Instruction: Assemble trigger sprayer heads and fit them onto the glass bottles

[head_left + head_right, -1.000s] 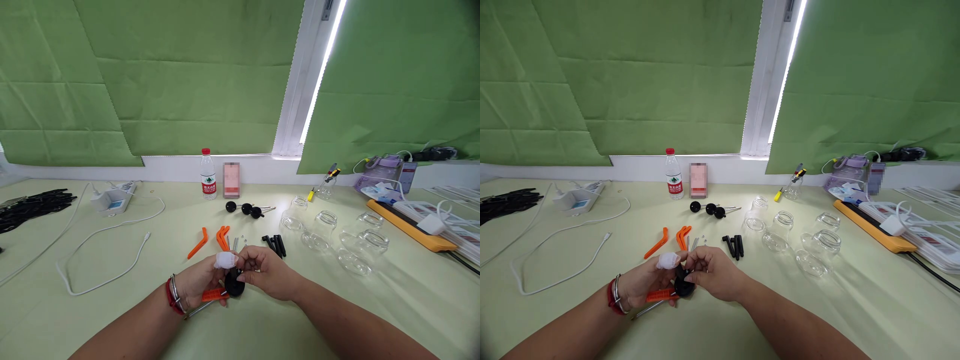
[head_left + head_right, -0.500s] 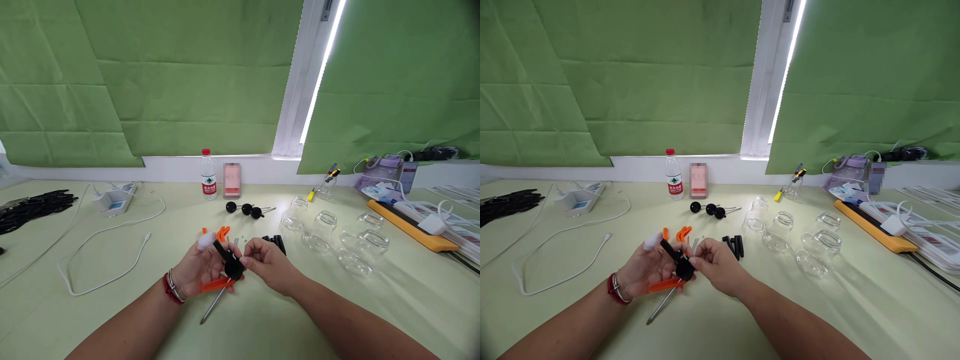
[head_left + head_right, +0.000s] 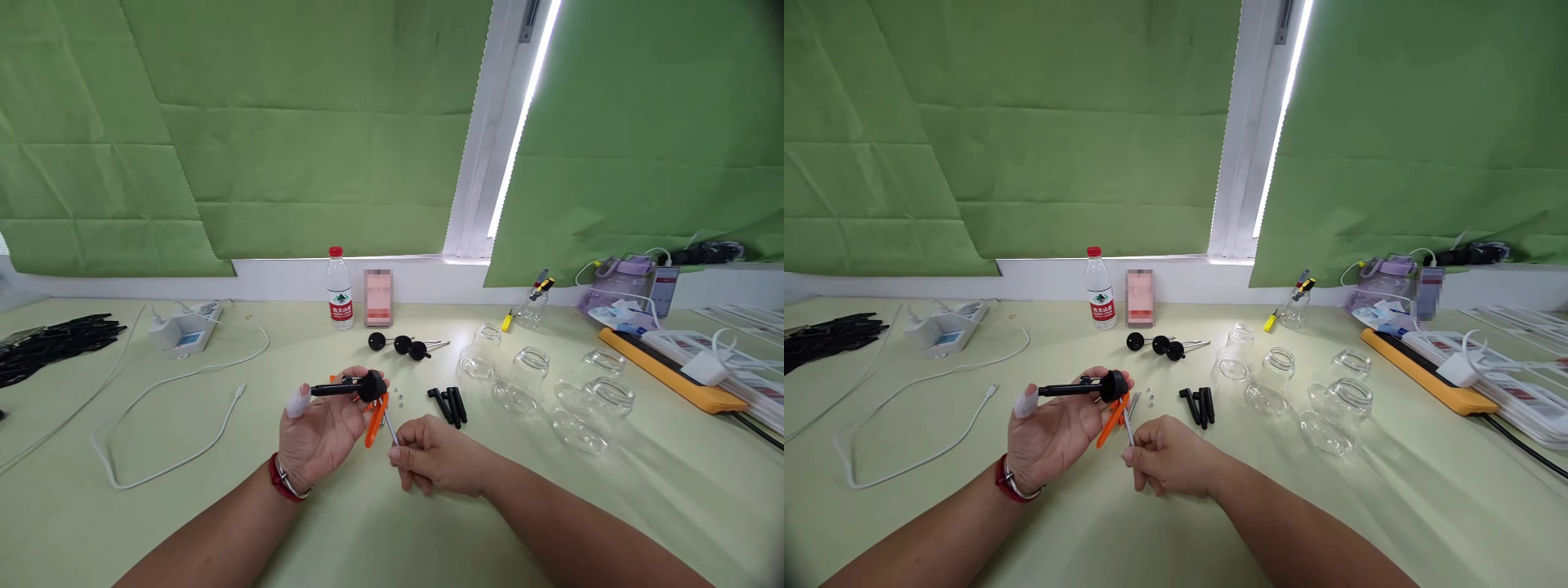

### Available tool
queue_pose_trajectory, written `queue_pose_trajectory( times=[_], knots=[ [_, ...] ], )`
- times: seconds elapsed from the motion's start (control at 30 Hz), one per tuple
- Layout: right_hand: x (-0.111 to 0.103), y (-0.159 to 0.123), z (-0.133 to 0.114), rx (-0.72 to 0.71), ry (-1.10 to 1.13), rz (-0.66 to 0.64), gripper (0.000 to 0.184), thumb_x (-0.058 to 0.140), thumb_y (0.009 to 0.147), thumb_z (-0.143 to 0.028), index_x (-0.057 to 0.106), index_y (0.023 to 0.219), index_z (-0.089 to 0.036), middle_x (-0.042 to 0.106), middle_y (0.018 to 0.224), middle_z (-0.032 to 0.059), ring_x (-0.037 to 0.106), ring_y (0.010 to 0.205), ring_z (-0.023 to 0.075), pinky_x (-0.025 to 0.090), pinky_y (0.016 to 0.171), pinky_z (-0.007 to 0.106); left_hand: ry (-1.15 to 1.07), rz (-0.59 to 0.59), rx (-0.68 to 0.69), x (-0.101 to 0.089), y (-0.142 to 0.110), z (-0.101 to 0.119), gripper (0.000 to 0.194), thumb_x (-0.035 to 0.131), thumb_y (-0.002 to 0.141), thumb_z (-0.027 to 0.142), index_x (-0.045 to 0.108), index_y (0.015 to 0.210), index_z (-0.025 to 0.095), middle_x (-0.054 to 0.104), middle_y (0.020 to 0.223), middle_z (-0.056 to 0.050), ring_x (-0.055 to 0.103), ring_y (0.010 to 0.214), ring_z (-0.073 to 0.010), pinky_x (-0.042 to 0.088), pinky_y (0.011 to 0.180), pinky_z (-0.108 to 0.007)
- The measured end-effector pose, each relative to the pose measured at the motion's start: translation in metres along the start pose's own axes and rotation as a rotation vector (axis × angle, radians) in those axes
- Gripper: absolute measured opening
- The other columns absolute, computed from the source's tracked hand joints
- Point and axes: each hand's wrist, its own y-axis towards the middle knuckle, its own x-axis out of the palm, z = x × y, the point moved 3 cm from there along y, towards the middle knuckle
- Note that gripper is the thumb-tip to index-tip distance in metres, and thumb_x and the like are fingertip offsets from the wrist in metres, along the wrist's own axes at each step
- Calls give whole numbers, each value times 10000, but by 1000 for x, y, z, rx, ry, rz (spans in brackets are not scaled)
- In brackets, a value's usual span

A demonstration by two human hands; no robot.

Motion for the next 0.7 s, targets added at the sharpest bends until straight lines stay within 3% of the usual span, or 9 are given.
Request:
queue_pose_trajectory(
  times=[0.07, 0.13, 0.27, 0.37, 0.47, 0.6, 0.7],
  knots=[
    [-4, 3, 0, -23, 14, 60, 274, 547, 818, -424, 507, 704, -178, 567, 587, -16, 383, 435, 63, 304, 445, 205, 34, -4, 9, -1, 0, 2, 596, 589, 660, 572, 551, 1092, 164, 539, 1241, -148, 356, 1285, -352, 290, 1052, -492],
    [-14, 5, 1, -51, 13, 198, 249, 537, 825, -395, 535, 715, -172, 499, 549, -37, 339, 458, 65, 268, 448, 204, 67, 26, 17, -3, 1, 5, 589, 569, 674, 595, 540, 1088, 179, 543, 1240, -146, 414, 1237, -364, 365, 975, -514],
    [-32, 7, 5, -77, 43, 444, 252, 513, 834, -400, 603, 769, -173, 353, 524, -64, 252, 481, 75, 214, 454, 219, 294, 237, -64, -11, 4, 6, 378, 583, 760, 500, 515, 957, 184, 645, 1044, -129, 606, 1001, -316, 463, 821, -468],
    [-37, 6, 5, -88, 45, 466, 291, 523, 822, -448, 593, 738, -179, 283, 519, -73, 191, 486, 80, 167, 446, 229, 594, 313, -162, -13, 3, 3, 308, 668, 751, 284, 476, 981, 212, 668, 893, -59, 664, 754, -226, 488, 695, -374],
    [-37, 4, 1, -109, 26, 464, 316, 536, 811, -479, 569, 707, -183, 256, 515, -77, 174, 493, 84, 150, 447, 234, 793, 259, -253, -12, 3, -1, 327, 669, 740, 230, 511, 1026, 217, 652, 820, -31, 616, 581, -157, 478, 591, -317],
    [-35, 6, 2, -107, 48, 464, 328, 540, 808, -495, 554, 707, -184, 274, 523, -76, 184, 491, 81, 162, 446, 230, 881, 242, -259, -11, 2, -2, 282, 656, 738, 241, 587, 1008, 197, 645, 794, -34, 568, 576, -123, 476, 592, -291],
    [-38, 9, 6, -134, 128, 513, 305, 558, 803, -495, 573, 858, -195, 344, 557, -69, 275, 506, 85, 232, 459, 218, 900, 295, -201, -11, 3, -1, 330, 673, 716, 265, 605, 1031, 191, 639, 776, -30, 566, 601, -129, 455, 566, -262]
  ],
)
